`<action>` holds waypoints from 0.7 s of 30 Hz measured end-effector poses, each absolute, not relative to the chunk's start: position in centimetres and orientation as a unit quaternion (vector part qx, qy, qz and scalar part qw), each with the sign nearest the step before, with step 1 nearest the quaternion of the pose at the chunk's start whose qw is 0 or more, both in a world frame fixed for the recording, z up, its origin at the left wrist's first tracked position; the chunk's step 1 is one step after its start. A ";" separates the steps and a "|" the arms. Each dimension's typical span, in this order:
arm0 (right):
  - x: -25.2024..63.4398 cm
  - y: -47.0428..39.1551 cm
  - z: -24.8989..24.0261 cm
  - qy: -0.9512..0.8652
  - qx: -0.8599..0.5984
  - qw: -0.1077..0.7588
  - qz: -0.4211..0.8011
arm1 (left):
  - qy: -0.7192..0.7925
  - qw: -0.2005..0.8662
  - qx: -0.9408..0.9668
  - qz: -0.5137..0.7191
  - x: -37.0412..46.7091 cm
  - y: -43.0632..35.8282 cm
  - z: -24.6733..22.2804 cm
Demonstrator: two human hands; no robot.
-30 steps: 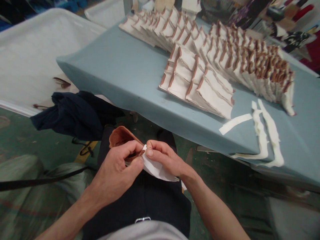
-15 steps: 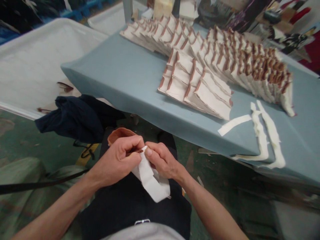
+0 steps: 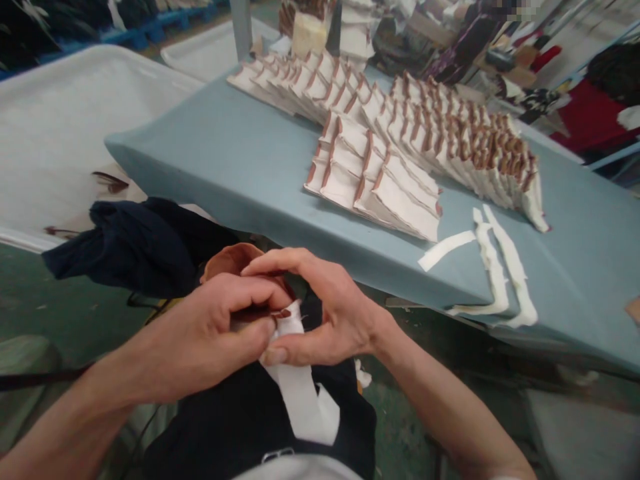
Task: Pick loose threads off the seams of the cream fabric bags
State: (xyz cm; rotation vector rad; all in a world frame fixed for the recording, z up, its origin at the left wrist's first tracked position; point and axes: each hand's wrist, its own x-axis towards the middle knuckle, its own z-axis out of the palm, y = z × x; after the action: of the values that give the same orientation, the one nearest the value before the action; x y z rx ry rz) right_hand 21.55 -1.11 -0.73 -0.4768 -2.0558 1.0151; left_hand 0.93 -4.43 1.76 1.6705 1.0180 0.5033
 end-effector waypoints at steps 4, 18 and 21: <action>21.4 0.0 -0.4 -0.867 -0.221 0.296 0.334 | 0.451 0.489 0.704 0.249 0.3 -5.3 2.1; 21.1 -0.1 0.9 -0.880 -0.289 0.079 0.369 | 0.528 0.399 0.710 0.240 -0.4 -6.5 -0.1; 21.1 -0.5 0.5 -0.875 -0.287 0.101 0.378 | 0.523 0.427 0.698 0.238 -0.5 -6.5 -0.4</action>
State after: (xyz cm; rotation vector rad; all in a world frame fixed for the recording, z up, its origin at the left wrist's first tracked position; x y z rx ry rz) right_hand 21.08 -0.51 0.45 -0.8477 -2.5844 1.1163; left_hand -0.45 -6.46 -0.42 1.7431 1.3068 0.5958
